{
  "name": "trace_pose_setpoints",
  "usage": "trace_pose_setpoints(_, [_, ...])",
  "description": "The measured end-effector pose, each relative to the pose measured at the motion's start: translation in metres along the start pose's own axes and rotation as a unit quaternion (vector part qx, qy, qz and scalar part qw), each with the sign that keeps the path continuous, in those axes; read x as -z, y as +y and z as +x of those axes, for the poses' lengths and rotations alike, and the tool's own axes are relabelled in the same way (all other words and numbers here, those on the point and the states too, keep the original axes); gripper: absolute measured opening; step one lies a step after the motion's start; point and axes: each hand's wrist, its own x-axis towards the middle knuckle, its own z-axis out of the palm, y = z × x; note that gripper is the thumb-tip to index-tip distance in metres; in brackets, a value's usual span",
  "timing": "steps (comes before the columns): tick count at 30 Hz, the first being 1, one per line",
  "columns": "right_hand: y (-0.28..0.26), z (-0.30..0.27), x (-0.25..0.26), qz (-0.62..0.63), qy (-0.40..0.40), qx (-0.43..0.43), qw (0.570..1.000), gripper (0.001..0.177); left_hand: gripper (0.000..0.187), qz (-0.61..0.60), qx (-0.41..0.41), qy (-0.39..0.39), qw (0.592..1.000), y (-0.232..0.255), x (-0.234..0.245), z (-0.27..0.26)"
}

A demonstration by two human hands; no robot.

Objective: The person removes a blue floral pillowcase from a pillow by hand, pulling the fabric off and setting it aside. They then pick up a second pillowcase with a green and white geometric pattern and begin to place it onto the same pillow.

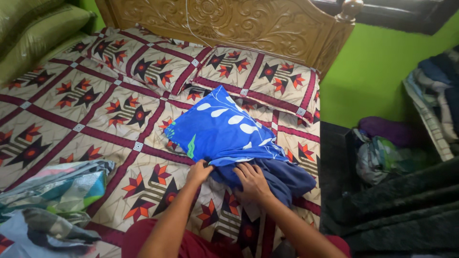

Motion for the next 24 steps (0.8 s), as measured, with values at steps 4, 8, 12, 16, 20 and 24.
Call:
trace_pose_setpoints(4, [-0.011, 0.006, -0.003, -0.059, -0.037, -0.064, 0.995, 0.091, 0.085, -0.210, 0.106, -0.076, 0.969, 0.001, -0.009, 0.006])
trace_pose_setpoints(8, [-0.012, 0.020, -0.032, -0.176, -0.071, -0.105, 0.976, 0.080, 0.086, -0.304, 0.132, -0.100, 0.938, 0.006, -0.008, 0.001])
trace_pose_setpoints(12, [-0.008, 0.028, -0.061, -0.223, -0.056, -0.104, 0.968, 0.065, 0.080, -0.379, 0.118, -0.128, 0.909, 0.000, -0.008, 0.004])
trace_pose_setpoints(16, [0.007, 0.036, -0.059, -0.100, -0.106, -0.119, 0.982, 0.050, 0.075, -0.441, 0.129, -0.161, 0.873, -0.009, -0.001, 0.003])
trace_pose_setpoints(20, [0.019, 0.053, -0.029, -0.009, -0.067, -0.174, 0.982, 0.049, 0.063, -0.501, 0.187, -0.096, 0.840, -0.006, 0.014, 0.006])
trace_pose_setpoints(24, [0.037, 0.069, 0.003, 0.063, 0.074, -0.182, 0.978, 0.050, 0.065, -0.584, 0.188, -0.061, 0.787, -0.001, 0.022, 0.022])
